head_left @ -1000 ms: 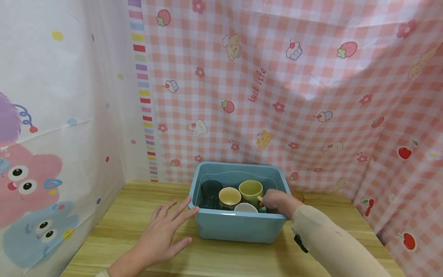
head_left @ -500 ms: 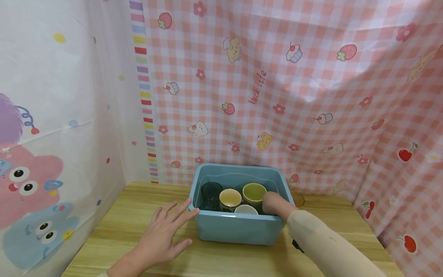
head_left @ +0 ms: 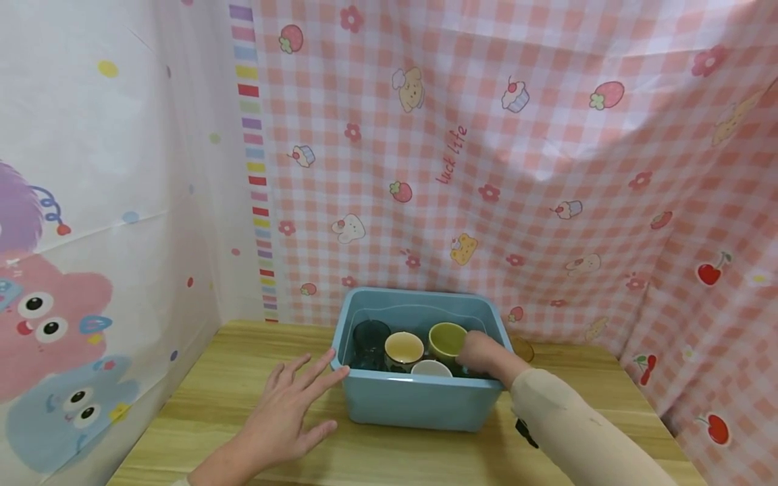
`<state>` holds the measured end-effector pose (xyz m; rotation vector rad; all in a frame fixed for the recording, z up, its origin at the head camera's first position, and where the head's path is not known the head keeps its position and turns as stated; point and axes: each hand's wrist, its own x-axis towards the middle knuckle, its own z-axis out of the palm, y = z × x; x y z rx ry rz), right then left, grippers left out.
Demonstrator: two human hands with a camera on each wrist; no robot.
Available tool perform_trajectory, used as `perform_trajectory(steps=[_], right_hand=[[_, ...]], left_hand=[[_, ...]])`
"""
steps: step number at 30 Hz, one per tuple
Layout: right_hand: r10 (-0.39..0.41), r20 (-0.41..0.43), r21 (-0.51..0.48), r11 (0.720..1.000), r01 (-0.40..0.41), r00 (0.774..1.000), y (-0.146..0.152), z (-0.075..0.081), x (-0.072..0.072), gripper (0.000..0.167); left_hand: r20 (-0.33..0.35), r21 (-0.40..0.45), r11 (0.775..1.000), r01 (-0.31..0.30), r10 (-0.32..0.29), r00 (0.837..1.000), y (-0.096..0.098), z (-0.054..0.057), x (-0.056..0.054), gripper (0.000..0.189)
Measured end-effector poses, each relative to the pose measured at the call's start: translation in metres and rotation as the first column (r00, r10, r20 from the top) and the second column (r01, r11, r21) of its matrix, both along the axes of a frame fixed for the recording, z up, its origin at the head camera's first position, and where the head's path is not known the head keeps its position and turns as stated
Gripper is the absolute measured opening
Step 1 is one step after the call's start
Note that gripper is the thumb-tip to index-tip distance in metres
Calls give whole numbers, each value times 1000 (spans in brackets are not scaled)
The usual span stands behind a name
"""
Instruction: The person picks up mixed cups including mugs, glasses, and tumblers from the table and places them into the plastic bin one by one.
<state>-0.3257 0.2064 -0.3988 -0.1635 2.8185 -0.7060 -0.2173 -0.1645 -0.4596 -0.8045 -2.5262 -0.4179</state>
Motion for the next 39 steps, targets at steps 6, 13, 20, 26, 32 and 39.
perform_trajectory(steps=[6,13,20,26,32,39], right_hand=[[-28,56,-114,993,34,998,2,2,-3,5],[-37,103,-141,989,51,994,0,1,-5,67],[-42,96,-135,989,55,994,4,6,-6,73],[-18,87,-174,984,33,996,8,17,-3,72],[-2,84,-190,982,18,996,9,29,3,75],[94,-93,-52,994,-99,991,18,39,11,75]], left_hand=[[-1,-4,1000,-6,6,1000,0,1,0,91],[-19,-6,1000,0,0,1000,1,-1,0,86],[-13,-5,1000,1,-1,1000,1,-1,0,89],[-27,0,1000,6,-6,1000,-1,-1,0,92],[-25,-7,1000,4,-5,1000,0,0,0,88],[11,1,1000,-9,9,1000,1,3,2,88]])
